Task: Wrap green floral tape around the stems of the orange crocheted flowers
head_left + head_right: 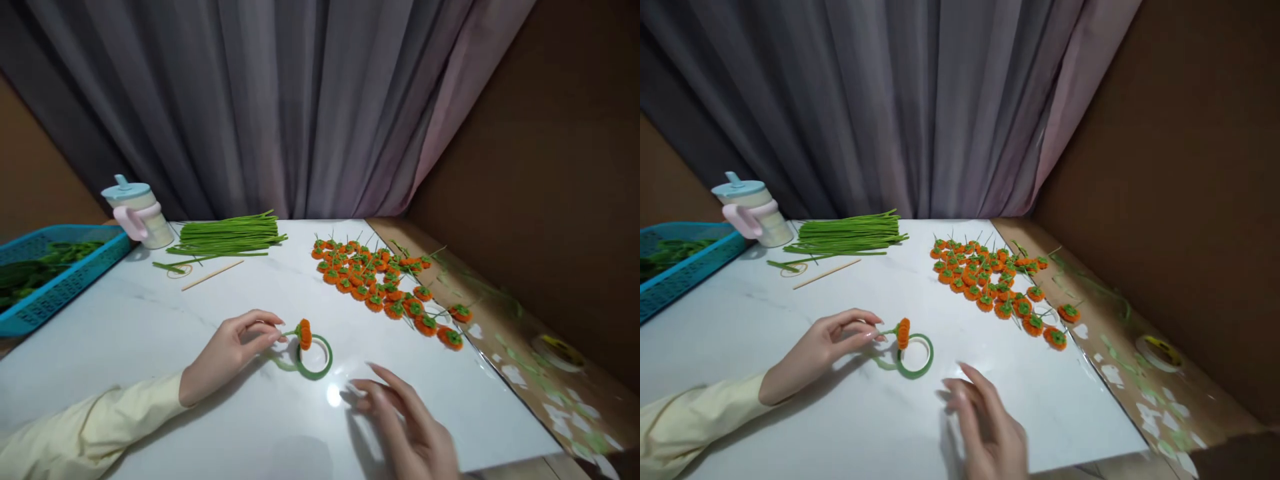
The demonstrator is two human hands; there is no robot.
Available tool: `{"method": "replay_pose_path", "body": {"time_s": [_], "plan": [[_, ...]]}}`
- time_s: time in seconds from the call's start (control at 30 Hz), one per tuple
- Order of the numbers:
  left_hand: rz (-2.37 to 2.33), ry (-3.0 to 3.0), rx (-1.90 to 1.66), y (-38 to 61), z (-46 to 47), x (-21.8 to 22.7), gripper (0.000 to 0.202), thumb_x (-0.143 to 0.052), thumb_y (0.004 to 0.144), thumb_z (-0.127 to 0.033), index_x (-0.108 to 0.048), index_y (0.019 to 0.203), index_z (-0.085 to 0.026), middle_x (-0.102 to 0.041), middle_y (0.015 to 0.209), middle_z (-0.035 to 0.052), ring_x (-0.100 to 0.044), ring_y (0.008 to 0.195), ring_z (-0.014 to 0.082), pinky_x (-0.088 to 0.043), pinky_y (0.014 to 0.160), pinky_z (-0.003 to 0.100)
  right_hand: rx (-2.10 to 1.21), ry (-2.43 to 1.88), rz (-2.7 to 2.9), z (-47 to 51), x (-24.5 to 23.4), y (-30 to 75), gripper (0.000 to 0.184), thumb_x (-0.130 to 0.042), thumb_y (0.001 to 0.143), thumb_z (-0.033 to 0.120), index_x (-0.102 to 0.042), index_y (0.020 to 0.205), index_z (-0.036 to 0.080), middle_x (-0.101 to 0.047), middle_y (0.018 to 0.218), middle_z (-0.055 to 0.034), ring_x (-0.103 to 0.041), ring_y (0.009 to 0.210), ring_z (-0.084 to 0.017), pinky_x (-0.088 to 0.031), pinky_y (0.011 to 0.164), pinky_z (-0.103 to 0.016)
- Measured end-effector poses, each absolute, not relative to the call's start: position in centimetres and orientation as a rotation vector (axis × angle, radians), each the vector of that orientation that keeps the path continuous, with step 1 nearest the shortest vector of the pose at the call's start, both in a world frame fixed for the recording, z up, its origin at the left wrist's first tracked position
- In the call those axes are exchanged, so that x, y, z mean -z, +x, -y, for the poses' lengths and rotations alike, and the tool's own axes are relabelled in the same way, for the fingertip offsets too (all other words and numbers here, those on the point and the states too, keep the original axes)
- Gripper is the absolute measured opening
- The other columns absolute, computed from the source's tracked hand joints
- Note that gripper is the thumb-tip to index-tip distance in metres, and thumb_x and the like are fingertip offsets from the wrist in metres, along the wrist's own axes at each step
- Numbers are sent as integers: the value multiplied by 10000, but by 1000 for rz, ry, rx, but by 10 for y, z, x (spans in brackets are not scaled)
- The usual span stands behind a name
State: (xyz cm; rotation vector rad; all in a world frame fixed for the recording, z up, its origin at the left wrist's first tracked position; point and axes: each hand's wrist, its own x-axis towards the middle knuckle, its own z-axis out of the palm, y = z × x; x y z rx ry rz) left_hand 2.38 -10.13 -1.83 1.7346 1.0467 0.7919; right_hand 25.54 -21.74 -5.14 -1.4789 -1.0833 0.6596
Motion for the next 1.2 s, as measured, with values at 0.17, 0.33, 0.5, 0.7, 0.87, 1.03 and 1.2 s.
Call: {"method": "replay_pose_path", "body": {"time_s": [0.17, 0.33, 0.5, 0.7, 0.87, 1.03, 1.2], "plan": [[-812, 2285, -1125, 6, 117, 33, 173, -490, 908, -195, -605, 1037, -182, -659, 923, 87, -619, 870, 187, -505, 736, 313, -954, -1334, 1307, 192, 42, 202, 475, -524, 882, 402, -419, 1295, 192, -705, 867, -51, -629, 634, -131, -520, 597, -208], [-567, 2589, -1233, -3, 118, 43, 249, -449, 912, -88, -548, 1126, -170, -651, 906, 88, -578, 885, 183, -415, 771, 324, -1060, -1309, 1323, 182, 45, 194, 404, -505, 890, 418, -509, 1203, 163, -665, 802, -52, -612, 654, -139, -504, 580, -212], [-575, 2492, -1217, -6, 116, 50, 221, -467, 906, -110, -541, 1107, -163, -640, 945, 94, -563, 935, 193, -388, 824, 334, -1056, -1281, 1306, 182, 46, 191, 341, -529, 883, 385, -557, 1151, 175, -658, 955, -80, -611, 696, -134, -513, 606, -216], [-604, 2369, -1010, -3, 116, 45, 148, -494, 898, -184, -595, 1004, -161, -663, 906, 74, -536, 990, 215, -362, 868, 349, -919, -1294, 1442, 184, 49, 188, 291, -509, 902, 309, -551, 1171, 207, -671, 1012, -68, -647, 815, -151, -537, 686, -221], [-622, 2334, -948, 0, 120, 44, 115, -529, 908, -224, -614, 952, -160, -663, 908, 61, -540, 973, 192, -338, 864, 323, -717, -1301, 1573, 186, 52, 188, 288, -522, 892, 231, -550, 1178, 225, -662, 1084, -54, -652, 846, -136, -547, 702, -199], [-570, 2330, -987, 1, 119, 45, 166, -442, 945, -136, -604, 910, -152, -659, 812, 34, -557, 888, 162, -326, 835, 310, -582, -1290, 1682, 186, 53, 187, 331, -518, 890, 192, -533, 1218, 233, -665, 1075, -50, -652, 831, -137, -554, 668, -198], [-496, 2358, -1007, 1, 121, 43, 172, -420, 933, -86, -572, 877, -144, -647, 757, 32, -554, 822, 159, -323, 820, 328, -532, -1269, 1747, 185, 56, 187, 360, -517, 889, 164, -519, 1239, 249, -657, 1109, -44, -655, 858, -141, -558, 715, -217]]}}
